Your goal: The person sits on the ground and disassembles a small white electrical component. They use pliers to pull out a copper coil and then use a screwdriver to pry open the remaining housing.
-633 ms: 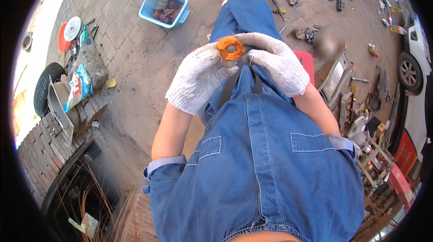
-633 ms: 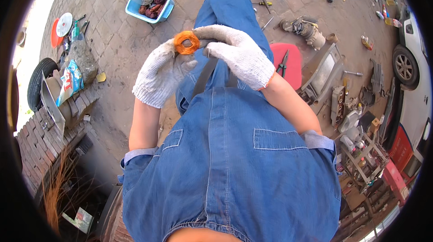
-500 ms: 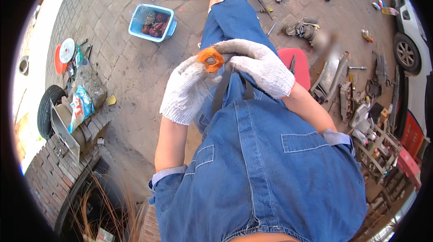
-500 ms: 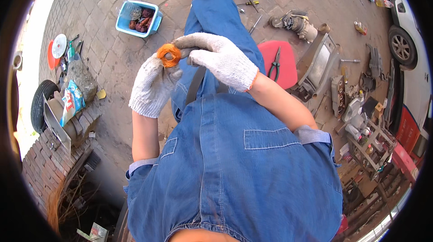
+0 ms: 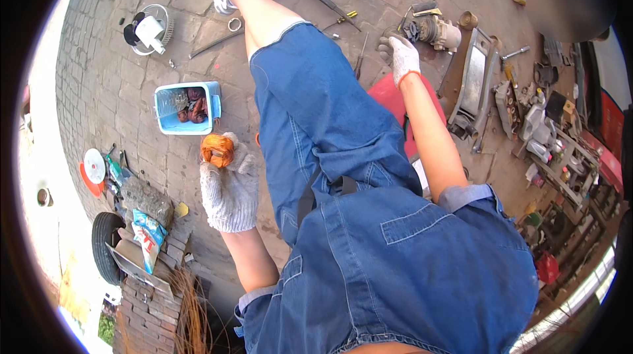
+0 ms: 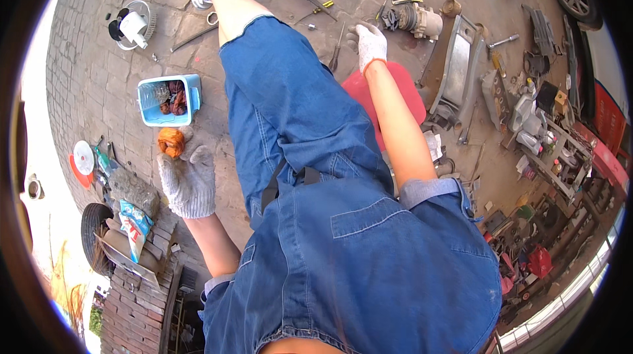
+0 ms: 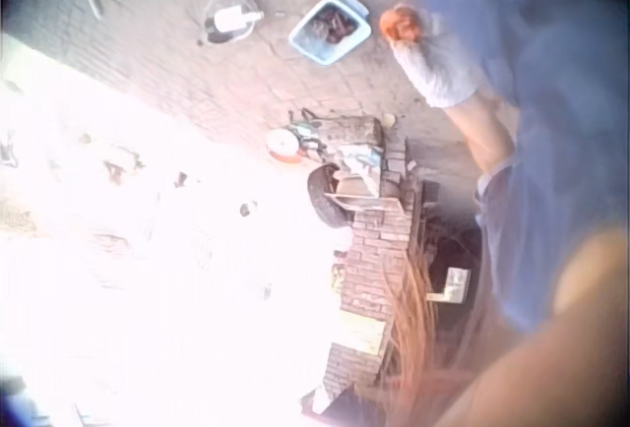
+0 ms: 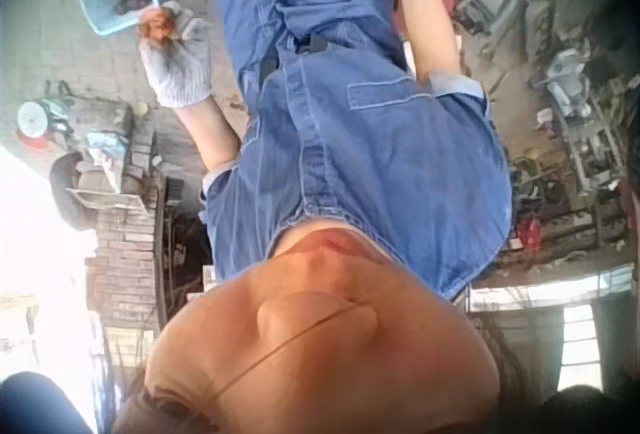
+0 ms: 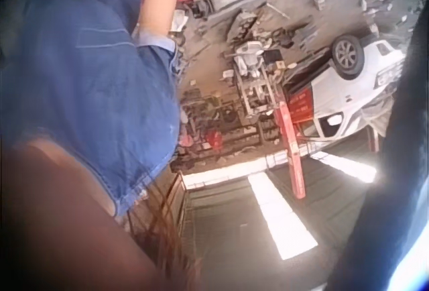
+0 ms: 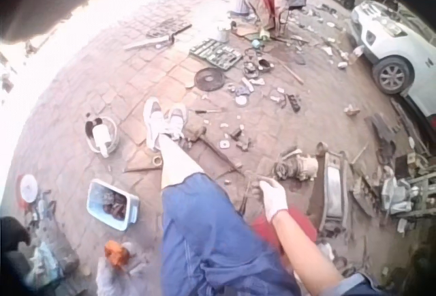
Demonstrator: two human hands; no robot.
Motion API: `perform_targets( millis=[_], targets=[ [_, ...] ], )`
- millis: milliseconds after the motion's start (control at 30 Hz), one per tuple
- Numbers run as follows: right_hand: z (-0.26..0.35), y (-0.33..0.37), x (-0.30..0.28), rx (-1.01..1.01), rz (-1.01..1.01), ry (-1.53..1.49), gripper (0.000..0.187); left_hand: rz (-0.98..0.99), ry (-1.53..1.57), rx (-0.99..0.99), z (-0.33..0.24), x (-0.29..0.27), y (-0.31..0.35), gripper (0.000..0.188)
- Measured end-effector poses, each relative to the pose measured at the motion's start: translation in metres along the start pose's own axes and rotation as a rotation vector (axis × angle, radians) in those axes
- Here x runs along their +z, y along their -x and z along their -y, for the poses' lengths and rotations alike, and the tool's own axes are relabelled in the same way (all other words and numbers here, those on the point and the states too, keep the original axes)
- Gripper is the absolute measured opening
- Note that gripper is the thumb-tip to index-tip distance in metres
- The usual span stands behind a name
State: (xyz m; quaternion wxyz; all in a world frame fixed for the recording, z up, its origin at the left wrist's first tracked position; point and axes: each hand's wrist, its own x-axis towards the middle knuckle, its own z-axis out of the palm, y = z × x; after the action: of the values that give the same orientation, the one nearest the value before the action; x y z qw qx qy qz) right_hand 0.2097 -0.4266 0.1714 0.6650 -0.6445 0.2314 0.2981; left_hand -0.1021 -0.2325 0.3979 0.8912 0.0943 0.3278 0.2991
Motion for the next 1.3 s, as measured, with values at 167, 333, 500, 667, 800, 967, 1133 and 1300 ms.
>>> perform_targets(
  millis=[167,333,500,667,800,967,1133,1300],
  targets=[
    [-0.107,-0.136,-0.061,-0.131,-0.341,0.504,0.018,-0.011,-0.024,0.007,-0.011,0.013,-0.057,0.055],
    [-0.087,-0.165,-0.030,-0.351,-0.177,1.346,0.036,-0.116,-0.056,0.049,-0.024,-0.017,-0.086,0.049],
    [-0.068,-0.235,-0.016,-0.078,-0.376,1.559,0.060,-0.281,-0.124,0.085,-0.032,-0.037,-0.099,0.046],
    [-0.085,-0.309,-0.068,0.029,-0.213,1.439,0.077,-0.340,-0.071,0.093,-0.040,-0.052,-0.115,0.044],
    [-0.089,-0.291,-0.062,-0.039,-0.252,1.517,0.077,-0.384,-0.035,0.098,-0.045,-0.075,-0.124,0.043],
    [-0.074,-0.267,-0.014,0.109,-0.399,1.724,0.051,-0.394,-0.030,0.096,-0.038,-0.091,-0.136,0.043],
    [-0.086,-0.262,0.024,0.068,-0.472,1.731,0.051,-0.370,-0.101,0.047,-0.035,-0.101,-0.120,0.049],
    [-0.084,-0.303,-0.001,0.342,-0.307,1.696,0.053,-0.396,-0.142,0.071,-0.037,-0.099,-0.112,0.046]
  ],
)
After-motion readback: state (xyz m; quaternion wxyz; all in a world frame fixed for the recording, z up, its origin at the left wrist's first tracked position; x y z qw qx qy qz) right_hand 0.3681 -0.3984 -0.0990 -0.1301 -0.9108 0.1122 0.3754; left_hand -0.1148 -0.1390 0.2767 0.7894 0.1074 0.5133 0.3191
